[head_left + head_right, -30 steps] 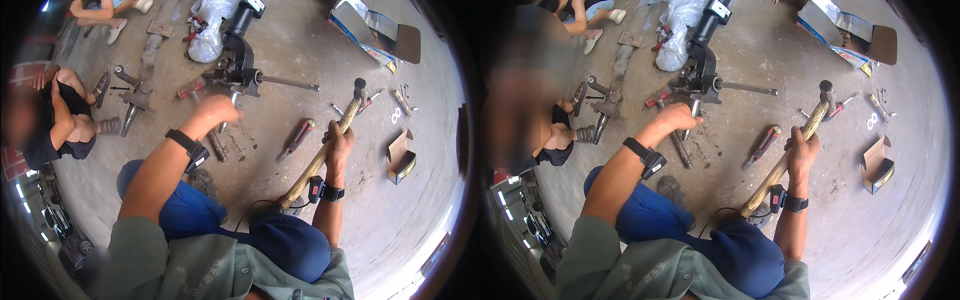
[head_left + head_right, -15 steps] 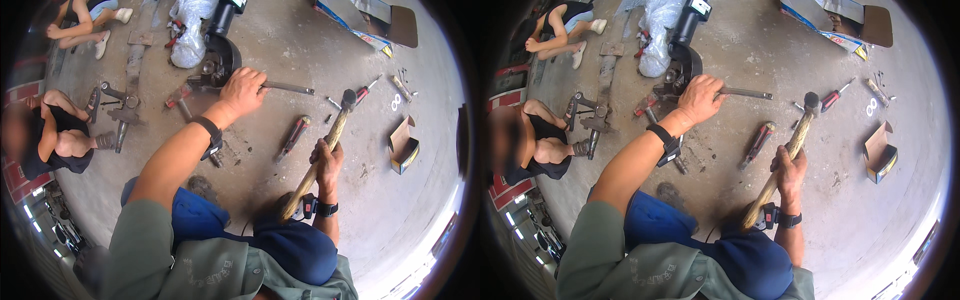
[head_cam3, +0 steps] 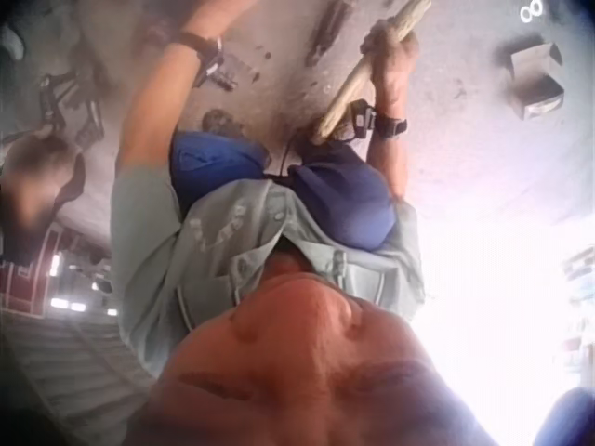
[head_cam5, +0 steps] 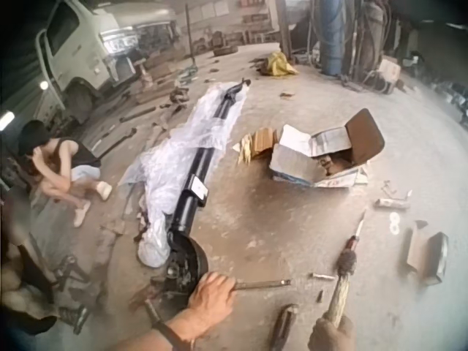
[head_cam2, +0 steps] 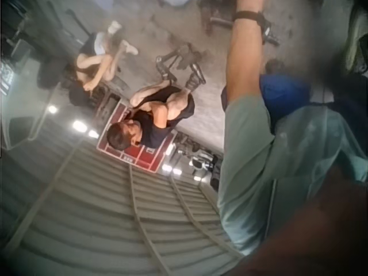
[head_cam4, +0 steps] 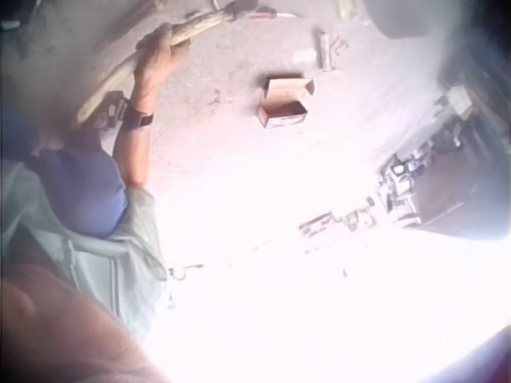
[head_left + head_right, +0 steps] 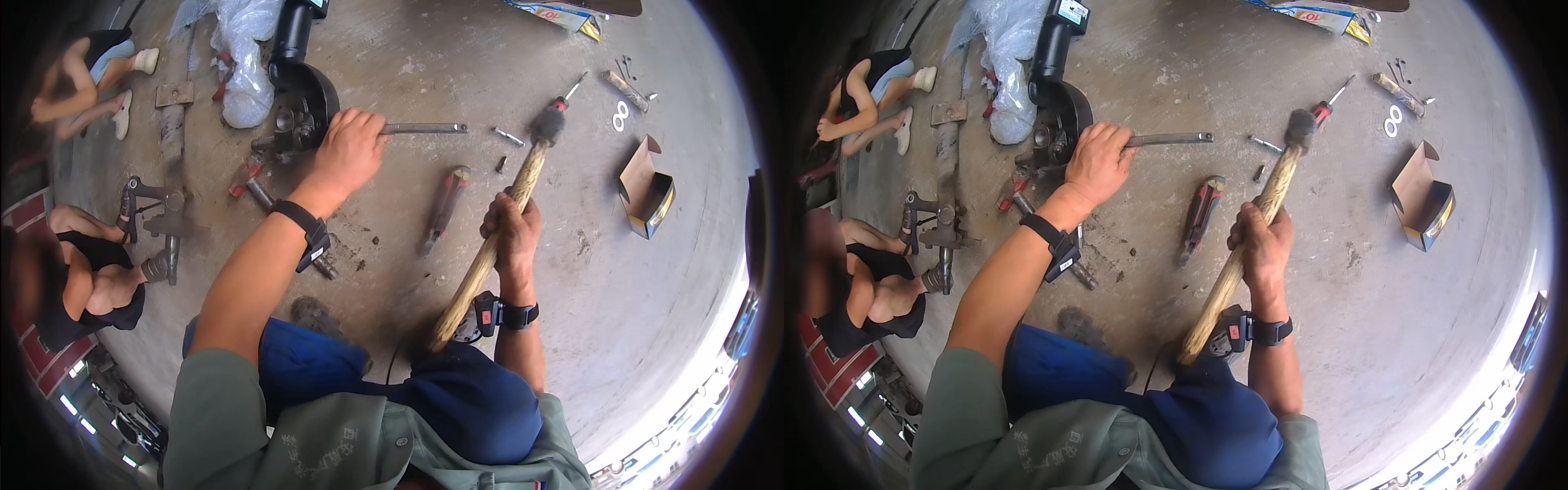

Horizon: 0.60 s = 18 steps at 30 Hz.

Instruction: The person sits on the floor and uses a hammer and a metal rod to strike and adjust a cylindrical mechanical component. They repeatedly hit the part to seat or remove a component, then inspect the assembly and handle small parts like washers.

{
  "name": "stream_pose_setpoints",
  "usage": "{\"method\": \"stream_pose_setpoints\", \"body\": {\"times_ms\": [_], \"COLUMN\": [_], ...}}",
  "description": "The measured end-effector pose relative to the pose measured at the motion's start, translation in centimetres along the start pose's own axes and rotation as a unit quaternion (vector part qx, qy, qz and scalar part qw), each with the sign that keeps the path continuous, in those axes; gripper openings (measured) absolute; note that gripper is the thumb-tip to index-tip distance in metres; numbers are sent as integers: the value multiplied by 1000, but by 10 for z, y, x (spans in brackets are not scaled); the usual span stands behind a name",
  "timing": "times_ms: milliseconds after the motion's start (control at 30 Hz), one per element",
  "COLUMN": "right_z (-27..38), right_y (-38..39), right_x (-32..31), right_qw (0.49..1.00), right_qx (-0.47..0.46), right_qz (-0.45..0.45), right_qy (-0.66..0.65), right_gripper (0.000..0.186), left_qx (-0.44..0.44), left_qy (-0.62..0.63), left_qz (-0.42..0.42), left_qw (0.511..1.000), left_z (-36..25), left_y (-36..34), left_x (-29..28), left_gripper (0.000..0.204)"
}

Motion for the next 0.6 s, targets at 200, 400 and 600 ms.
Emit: {"method": "stream_pose_setpoints", "body": {"times_ms": [200, 400, 600], "right_z": [-6, -3, 39], "right_y": [3, 21, -16], "right_x": [23, 18, -18], "right_qw": [998, 990, 980], "right_qx": [-13, 92, -93], "right_qz": [-27, 108, -69], "right_qy": [-61, 16, -163], "right_gripper": [11, 13, 14], "left_qx": [2, -8, -9], "left_qy": [6, 11, -9], "left_qz": [2, 1, 6], "left_qw": [1000, 1000, 1000], "left_z": [-3, -1, 0], "left_y": [-1, 0, 0], "left_x": [3, 9, 9], "left_gripper": [15, 15, 16]}}
Point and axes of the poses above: each hand's wrist, its own y-axis away from the middle knuckle, its own x-axis out of the palm, z = x × y, the point moved 3 cm from there along -y, towards the middle knuckle, and after that the axes turned 7 degrees about -y, right-handed, at the moved point
